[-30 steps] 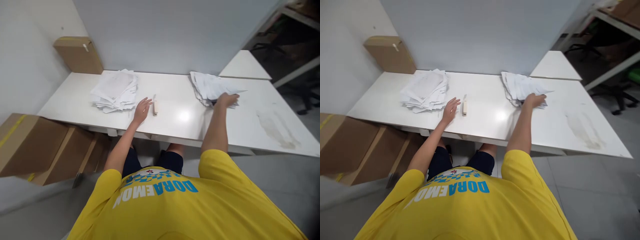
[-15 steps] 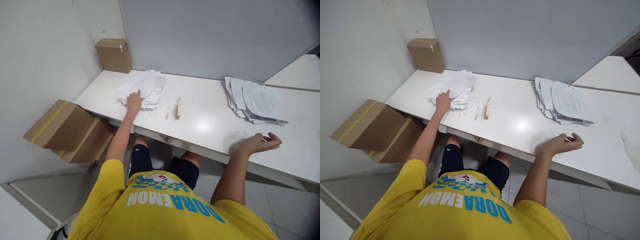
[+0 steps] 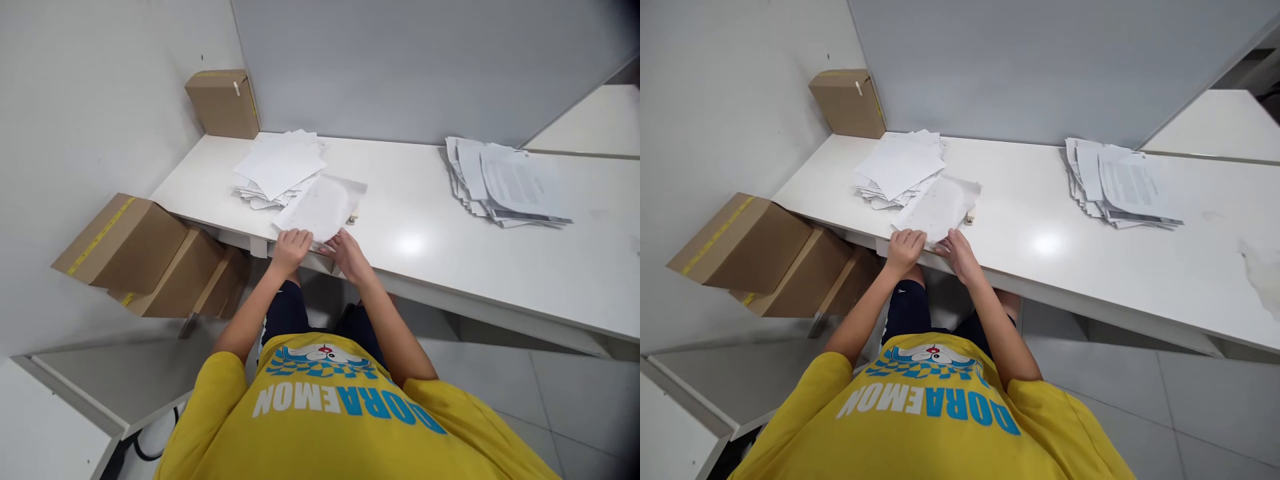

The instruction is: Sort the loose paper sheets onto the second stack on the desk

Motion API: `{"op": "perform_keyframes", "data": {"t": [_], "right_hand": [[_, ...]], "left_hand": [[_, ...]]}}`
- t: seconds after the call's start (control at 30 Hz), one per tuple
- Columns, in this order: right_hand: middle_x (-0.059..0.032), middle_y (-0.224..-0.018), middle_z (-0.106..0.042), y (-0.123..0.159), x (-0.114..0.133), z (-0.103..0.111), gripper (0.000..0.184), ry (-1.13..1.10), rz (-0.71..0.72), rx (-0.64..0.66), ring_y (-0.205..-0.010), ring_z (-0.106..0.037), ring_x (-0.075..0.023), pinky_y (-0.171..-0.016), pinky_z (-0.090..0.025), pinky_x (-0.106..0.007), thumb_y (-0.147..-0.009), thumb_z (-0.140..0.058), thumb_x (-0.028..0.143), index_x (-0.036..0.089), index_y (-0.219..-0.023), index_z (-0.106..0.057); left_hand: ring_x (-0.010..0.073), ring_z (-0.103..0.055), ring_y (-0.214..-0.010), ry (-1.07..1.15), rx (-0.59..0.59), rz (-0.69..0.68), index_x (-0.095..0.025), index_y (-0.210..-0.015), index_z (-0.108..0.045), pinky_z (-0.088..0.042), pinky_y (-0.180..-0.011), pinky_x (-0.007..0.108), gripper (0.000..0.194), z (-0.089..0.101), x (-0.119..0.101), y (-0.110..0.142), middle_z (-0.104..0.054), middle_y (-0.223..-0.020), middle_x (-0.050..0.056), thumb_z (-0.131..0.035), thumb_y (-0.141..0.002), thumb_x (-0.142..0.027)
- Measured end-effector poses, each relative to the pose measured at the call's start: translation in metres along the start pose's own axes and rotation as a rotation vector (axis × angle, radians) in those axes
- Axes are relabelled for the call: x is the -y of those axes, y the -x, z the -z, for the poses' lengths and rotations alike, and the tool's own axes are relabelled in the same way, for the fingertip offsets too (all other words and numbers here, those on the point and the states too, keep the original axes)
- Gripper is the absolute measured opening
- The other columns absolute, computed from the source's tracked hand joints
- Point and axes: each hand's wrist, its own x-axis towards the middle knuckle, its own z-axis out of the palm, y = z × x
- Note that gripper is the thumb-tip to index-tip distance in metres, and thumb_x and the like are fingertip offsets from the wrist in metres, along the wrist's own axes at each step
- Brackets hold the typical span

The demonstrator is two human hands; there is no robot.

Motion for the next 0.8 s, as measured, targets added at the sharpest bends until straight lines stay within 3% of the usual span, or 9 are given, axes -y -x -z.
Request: {"op": "perform_keyframes", "data": {"t": [0.1,0.17,0.27,0.33,0.4,0.53,0.6,0.67,0.8], "right_hand": [[-0.0099,-0.126,-0.067,-0.026,-0.006,-0.004,0.068,-0.005,0.023,-0.052,-0.116,-0.063,-0.0291,-0.097,-0.053,-0.044,-0.072,-0.065,0.066,0.023,-0.123,-0.057],[-0.0118,-0.123,-0.069,-0.039,-0.008,0.001,0.071,-0.021,0.019,-0.087,-0.114,-0.064,-0.0313,-0.1,-0.052,-0.047,-0.065,-0.072,0.061,0.02,-0.121,-0.059],[-0.0122,-0.121,-0.071,-0.045,-0.005,0.013,0.066,-0.063,0.03,-0.12,-0.113,-0.065,-0.0322,-0.103,-0.05,-0.049,-0.061,-0.078,0.053,0.019,-0.115,-0.063],[-0.0113,-0.118,-0.072,-0.041,0.002,0.023,0.06,-0.075,0.013,-0.099,-0.113,-0.065,-0.0325,-0.104,-0.05,-0.05,-0.059,-0.081,0.05,0.02,-0.109,-0.066],[-0.0106,-0.114,-0.073,-0.034,0.01,0.033,0.054,-0.053,-0.029,-0.031,-0.114,-0.065,-0.0332,-0.103,-0.05,-0.05,-0.059,-0.083,0.048,0.021,-0.104,-0.068],[-0.0093,-0.111,-0.074,-0.021,0.02,0.046,0.052,0.007,-0.074,0.06,-0.112,-0.065,-0.0333,-0.099,-0.053,-0.05,-0.058,-0.086,0.047,0.022,-0.1,-0.071],[-0.0087,-0.111,-0.074,-0.017,0.02,0.049,0.05,0.028,-0.072,0.042,-0.111,-0.066,-0.0325,-0.097,-0.053,-0.048,-0.06,-0.086,0.049,0.022,-0.1,-0.072],[-0.0088,-0.109,-0.074,-0.013,0.019,0.053,0.047,0.045,-0.063,0.01,-0.11,-0.066,-0.0318,-0.096,-0.053,-0.047,-0.064,-0.082,0.053,0.022,-0.098,-0.073],[-0.0082,-0.108,-0.075,-0.004,0.016,0.064,0.046,0.02,-0.012,-0.105,-0.109,-0.067,-0.03,-0.095,-0.054,-0.043,-0.068,-0.077,0.058,0.022,-0.096,-0.073]], "left_hand": [[0.0302,-0.062,-0.116,0.069,0.177,-0.095,-0.029,-0.123,-0.065,-0.045,-0.091,0.054,0.055,-0.008,-0.004,0.011,-0.068,-0.123,0.012,-0.014,-0.104,-0.039],[0.0295,-0.06,-0.121,0.102,0.212,-0.139,-0.033,-0.123,-0.065,-0.044,-0.098,0.054,0.05,-0.01,0.0,0.013,-0.068,-0.126,0.009,-0.02,-0.103,-0.045],[0.0321,-0.048,-0.135,0.108,-0.018,-0.036,-0.031,-0.129,-0.061,-0.035,-0.112,0.055,0.052,-0.008,0.009,0.014,-0.062,-0.135,0.01,-0.035,-0.096,-0.063],[0.0324,-0.038,-0.143,0.152,-0.254,0.176,-0.025,-0.14,-0.05,-0.032,-0.116,0.053,0.065,-0.002,0.018,0.013,-0.052,-0.146,0.014,-0.035,-0.094,-0.068],[0.0309,-0.041,-0.141,0.349,-0.323,0.378,-0.022,-0.146,-0.042,-0.039,-0.112,0.049,0.068,0.005,0.027,0.008,-0.049,-0.148,0.016,-0.034,-0.095,-0.066],[0.0292,-0.067,-0.106,1.057,0.011,0.443,-0.017,-0.125,-0.062,-0.055,-0.087,0.04,0.062,0.016,0.041,-0.011,-0.071,-0.115,0.013,-0.055,-0.086,-0.065],[0.0275,-0.069,-0.093,1.261,0.065,0.421,-0.015,-0.107,-0.07,-0.055,-0.078,0.036,0.055,0.017,0.044,-0.02,-0.074,-0.098,0.01,-0.068,-0.078,-0.062],[0.0241,-0.068,-0.084,1.311,-0.015,0.436,-0.015,-0.094,-0.071,-0.054,-0.072,0.031,0.049,0.017,0.045,-0.026,-0.073,-0.086,0.007,-0.075,-0.072,-0.059],[0.0175,-0.064,-0.075,1.19,-0.365,0.466,-0.017,-0.083,-0.066,-0.049,-0.063,0.025,0.042,0.031,0.036,-0.027,-0.067,-0.077,0.003,-0.072,-0.077,-0.058]]}}
